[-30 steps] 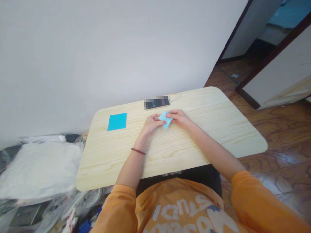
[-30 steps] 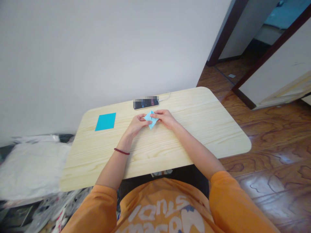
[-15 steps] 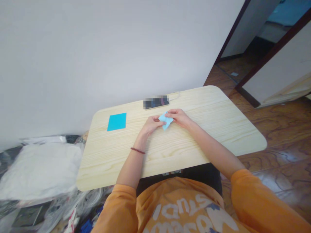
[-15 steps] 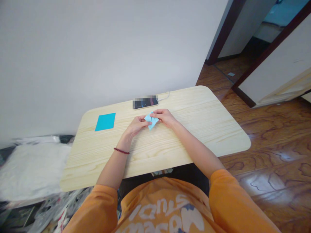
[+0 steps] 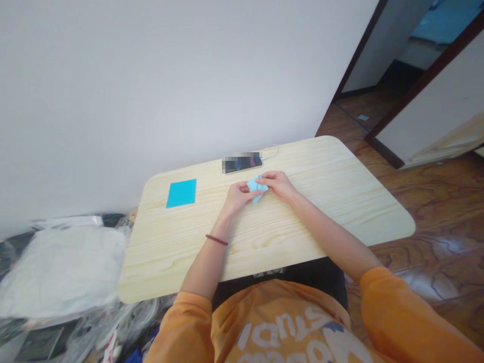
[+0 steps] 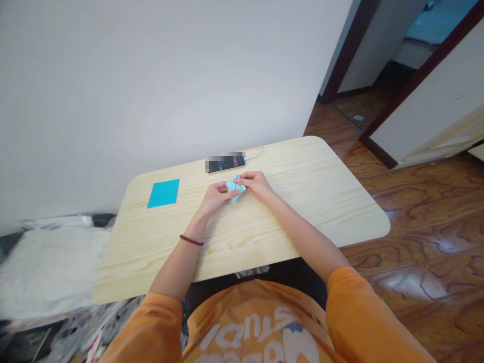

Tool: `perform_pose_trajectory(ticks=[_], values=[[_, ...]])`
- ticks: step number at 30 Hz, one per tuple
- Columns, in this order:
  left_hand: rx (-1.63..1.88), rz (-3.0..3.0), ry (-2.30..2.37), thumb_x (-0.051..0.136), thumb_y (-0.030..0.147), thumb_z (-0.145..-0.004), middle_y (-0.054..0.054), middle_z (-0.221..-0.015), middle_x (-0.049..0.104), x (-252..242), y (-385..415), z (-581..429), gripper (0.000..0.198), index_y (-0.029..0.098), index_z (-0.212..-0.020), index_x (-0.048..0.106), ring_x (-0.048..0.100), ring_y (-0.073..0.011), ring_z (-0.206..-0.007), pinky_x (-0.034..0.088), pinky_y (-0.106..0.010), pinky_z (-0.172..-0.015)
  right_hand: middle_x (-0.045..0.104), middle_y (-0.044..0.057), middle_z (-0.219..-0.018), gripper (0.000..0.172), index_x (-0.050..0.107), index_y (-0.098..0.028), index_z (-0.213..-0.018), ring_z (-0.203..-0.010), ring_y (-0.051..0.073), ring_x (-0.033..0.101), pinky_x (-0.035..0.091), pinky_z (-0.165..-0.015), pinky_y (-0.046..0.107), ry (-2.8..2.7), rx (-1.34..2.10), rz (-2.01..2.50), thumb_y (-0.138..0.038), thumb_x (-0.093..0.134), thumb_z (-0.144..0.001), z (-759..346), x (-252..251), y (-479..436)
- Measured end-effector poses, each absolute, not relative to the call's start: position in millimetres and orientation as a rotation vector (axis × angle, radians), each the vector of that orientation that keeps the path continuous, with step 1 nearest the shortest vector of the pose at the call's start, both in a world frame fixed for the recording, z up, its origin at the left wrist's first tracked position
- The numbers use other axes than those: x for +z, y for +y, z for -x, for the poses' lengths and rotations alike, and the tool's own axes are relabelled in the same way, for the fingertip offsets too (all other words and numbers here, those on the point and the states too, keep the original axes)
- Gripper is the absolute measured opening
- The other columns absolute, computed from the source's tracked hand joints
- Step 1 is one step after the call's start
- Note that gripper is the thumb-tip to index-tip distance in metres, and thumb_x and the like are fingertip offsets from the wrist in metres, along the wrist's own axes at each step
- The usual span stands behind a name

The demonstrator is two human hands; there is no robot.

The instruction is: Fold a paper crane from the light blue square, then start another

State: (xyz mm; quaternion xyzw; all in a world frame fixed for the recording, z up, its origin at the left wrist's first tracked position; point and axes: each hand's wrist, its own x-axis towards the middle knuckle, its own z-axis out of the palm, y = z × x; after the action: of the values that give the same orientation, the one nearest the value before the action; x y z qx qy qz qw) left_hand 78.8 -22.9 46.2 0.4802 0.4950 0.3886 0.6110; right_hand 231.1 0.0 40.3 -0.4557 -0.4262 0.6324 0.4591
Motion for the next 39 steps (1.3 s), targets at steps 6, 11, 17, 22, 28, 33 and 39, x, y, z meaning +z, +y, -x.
perform_pose_trajectory(ticks=[6,11,17,22,28,33,39], values=[[0.911,-1.086,1.157,0.086,0.037,-0.042,-0.005,-0.068,0.068,45.9,-21.7,-78.6,0.044,0.013,-0.074,0.069,0.054,-0.0095,-0.055,0.039,-0.022,-0.052,0.059,-0.001,-0.055,0.032,0.069,-0.014,-0.065,-0.048,0.006,0.039,0.023,-0.044,0.024,-1.066,1.556,1.095,-0.040,0.080,-0.050,-232.7,38.3,1.7],[0.880,-1.068,1.150,0.086,0.038,-0.039,-0.005,-0.066,0.068,46.0,-21.4,-78.5,0.044,0.013,-0.071,0.070,0.055,-0.0100,-0.054,0.040,-0.021,-0.051,0.054,-0.002,-0.051,0.034,0.068,-0.015,-0.062,-0.046,0.005,0.034,0.020,-0.044,0.025,-1.097,1.527,1.120,-0.045,0.079,-0.051,-234.9,38.1,2.3],[0.852,-1.048,1.132,0.087,0.034,-0.038,-0.005,-0.068,0.069,46.7,-21.3,-77.8,0.042,0.014,-0.071,0.071,0.056,-0.0100,-0.055,0.039,-0.021,-0.051,0.045,-0.004,-0.046,0.043,0.059,-0.016,-0.053,-0.045,0.006,0.033,0.020,-0.044,0.024,-1.143,1.488,1.133,-0.055,0.076,-0.054,-234.9,41.2,0.6],[0.821,-1.039,1.131,0.086,0.035,-0.040,-0.005,-0.068,0.069,46.5,-21.1,-77.3,0.041,0.015,-0.071,0.071,0.055,-0.0099,-0.054,0.038,-0.021,-0.050,0.038,-0.005,-0.044,0.048,0.052,-0.017,-0.050,-0.044,0.006,0.031,0.020,-0.044,0.024,-1.189,1.420,1.130,-0.061,0.070,-0.060,-235.3,39.3,1.2],[0.816,-1.023,1.119,0.086,0.036,-0.042,-0.003,-0.065,0.068,43.1,-19.1,-75.4,0.037,0.015,-0.068,0.071,0.053,-0.0079,-0.053,0.037,-0.021,-0.052,0.045,-0.004,-0.047,0.039,0.060,-0.016,-0.056,-0.045,0.007,0.033,0.020,-0.046,0.025,-1.183,1.493,1.045,-0.053,0.071,-0.064,-238.2,33.4,5.1],[0.802,-1.012,1.129,0.086,0.033,-0.040,-0.004,-0.067,0.069,43.3,-18.3,-74.6,0.039,0.015,-0.071,0.071,0.055,-0.0092,-0.055,0.037,-0.020,-0.051,0.053,-0.003,-0.050,0.031,0.069,-0.015,-0.069,-0.045,0.006,0.033,0.021,-0.047,0.026,-1.215,1.509,1.086,-0.043,0.076,-0.058,-239.5,34.1,4.9],[0.788,-1.012,1.124,0.086,0.030,-0.039,-0.004,-0.068,0.069,43.1,-18.6,-74.1,0.037,0.014,-0.070,0.071,0.055,-0.0092,-0.056,0.039,-0.021,-0.054,0.048,-0.004,-0.046,0.033,0.066,-0.015,-0.063,-0.043,0.006,0.031,0.020,-0.045,0.026,-1.211,1.501,1.115,-0.045,0.076,-0.055,-237.1,39.6,2.0]])
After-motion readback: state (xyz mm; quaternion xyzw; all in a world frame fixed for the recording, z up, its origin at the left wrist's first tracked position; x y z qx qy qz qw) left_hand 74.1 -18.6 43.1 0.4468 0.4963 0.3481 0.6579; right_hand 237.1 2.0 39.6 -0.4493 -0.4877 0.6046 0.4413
